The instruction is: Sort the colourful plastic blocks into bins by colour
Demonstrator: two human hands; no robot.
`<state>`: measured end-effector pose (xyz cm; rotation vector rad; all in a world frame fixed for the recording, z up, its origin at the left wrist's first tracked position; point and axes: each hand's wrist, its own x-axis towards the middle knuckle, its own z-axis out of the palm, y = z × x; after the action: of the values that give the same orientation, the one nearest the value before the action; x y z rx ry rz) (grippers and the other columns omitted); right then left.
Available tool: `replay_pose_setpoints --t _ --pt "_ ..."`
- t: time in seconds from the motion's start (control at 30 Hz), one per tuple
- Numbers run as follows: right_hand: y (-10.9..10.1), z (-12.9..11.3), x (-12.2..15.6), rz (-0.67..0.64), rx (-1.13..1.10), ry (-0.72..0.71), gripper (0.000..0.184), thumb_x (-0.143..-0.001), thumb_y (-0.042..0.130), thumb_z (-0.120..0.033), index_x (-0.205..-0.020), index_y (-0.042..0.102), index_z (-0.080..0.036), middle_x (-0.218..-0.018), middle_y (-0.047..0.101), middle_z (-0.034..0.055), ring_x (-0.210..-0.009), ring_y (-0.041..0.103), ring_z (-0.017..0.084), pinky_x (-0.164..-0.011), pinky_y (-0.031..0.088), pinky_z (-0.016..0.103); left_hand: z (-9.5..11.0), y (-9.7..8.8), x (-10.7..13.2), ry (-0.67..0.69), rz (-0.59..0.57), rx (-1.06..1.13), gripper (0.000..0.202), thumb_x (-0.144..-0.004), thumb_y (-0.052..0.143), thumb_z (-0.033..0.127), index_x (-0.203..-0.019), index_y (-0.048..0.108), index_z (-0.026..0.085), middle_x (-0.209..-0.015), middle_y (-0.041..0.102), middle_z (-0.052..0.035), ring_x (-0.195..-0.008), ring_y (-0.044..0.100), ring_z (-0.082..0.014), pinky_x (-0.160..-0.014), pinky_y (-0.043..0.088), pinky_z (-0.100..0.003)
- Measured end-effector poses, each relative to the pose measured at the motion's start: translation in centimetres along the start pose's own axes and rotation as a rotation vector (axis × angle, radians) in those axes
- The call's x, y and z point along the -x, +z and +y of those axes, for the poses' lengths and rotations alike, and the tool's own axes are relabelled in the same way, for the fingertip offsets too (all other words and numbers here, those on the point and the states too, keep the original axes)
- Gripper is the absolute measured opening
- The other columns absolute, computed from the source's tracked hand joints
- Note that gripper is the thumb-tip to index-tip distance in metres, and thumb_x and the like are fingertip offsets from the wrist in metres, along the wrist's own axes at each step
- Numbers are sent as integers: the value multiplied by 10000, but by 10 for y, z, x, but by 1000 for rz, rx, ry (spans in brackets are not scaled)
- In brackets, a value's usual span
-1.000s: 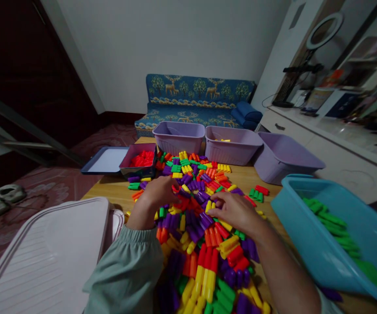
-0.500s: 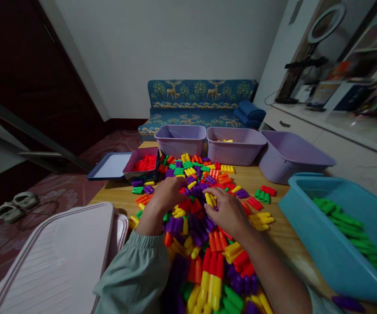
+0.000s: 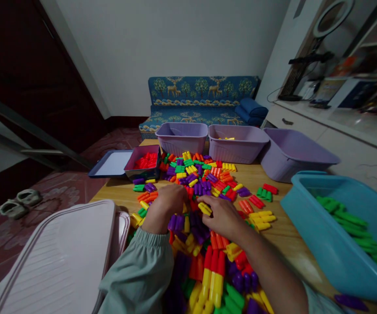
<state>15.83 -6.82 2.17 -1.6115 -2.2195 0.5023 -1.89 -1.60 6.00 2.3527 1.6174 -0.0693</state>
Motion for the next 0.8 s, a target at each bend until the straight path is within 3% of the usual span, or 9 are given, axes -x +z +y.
replay_pose_setpoints --t 0.27,0.4,0.47,0.53,0.63,0.8 --pt "-2 -1 1 8 -26 19 487 -724 547 -199 -1197 635 -273 -1129 707 20 -1016 655 217 -889 468 324 10 4 -2 -72 -57 -16 366 -451 793 107 -786 756 248 -846 726 -94 -871 671 -308 -748 491 -345" --pt "0 0 0 35 -105 66 474 -732 567 -204 -1201 625 -254 -993 729 25 -869 667 194 -792 484 299 0 8 -4 -66 -54 -64 352 -518 771 266 -861 737 192 -924 717 -149 -897 663 -338 -718 490 -348" --pt "4 4 -2 65 -177 93 450 -735 574 -197 -1179 634 -247 -940 727 20 -814 659 179 -748 487 282 -9 10 -6 -65 -18 -25 379 -518 766 341 -858 719 178 -877 712 -137 -867 662 -324 -689 480 -326" --pt "8 8 -5 117 -282 115 416 -751 581 -215 -1162 643 -236 -930 722 25 -802 655 172 -737 495 279 -17 11 -10 -54 37 93 414 -510 764 382 -868 699 183 -785 694 -85 -785 655 -273 -635 459 -285" --pt "9 11 -7 228 -489 112 414 -794 590 -298 -1198 626 -214 -975 716 43 -847 659 179 -765 515 298 -19 11 -17 -19 133 447 374 -603 704 387 -913 670 180 -670 636 -12 -638 607 -179 -545 414 -231" --pt "0 8 -6 328 -728 103 554 -779 657 -436 -1277 569 -208 -917 703 52 -779 653 188 -691 538 304 4 16 -26 -115 118 1073 314 -764 596 467 -816 630 159 -546 553 21 -422 479 -95 -423 366 -199"
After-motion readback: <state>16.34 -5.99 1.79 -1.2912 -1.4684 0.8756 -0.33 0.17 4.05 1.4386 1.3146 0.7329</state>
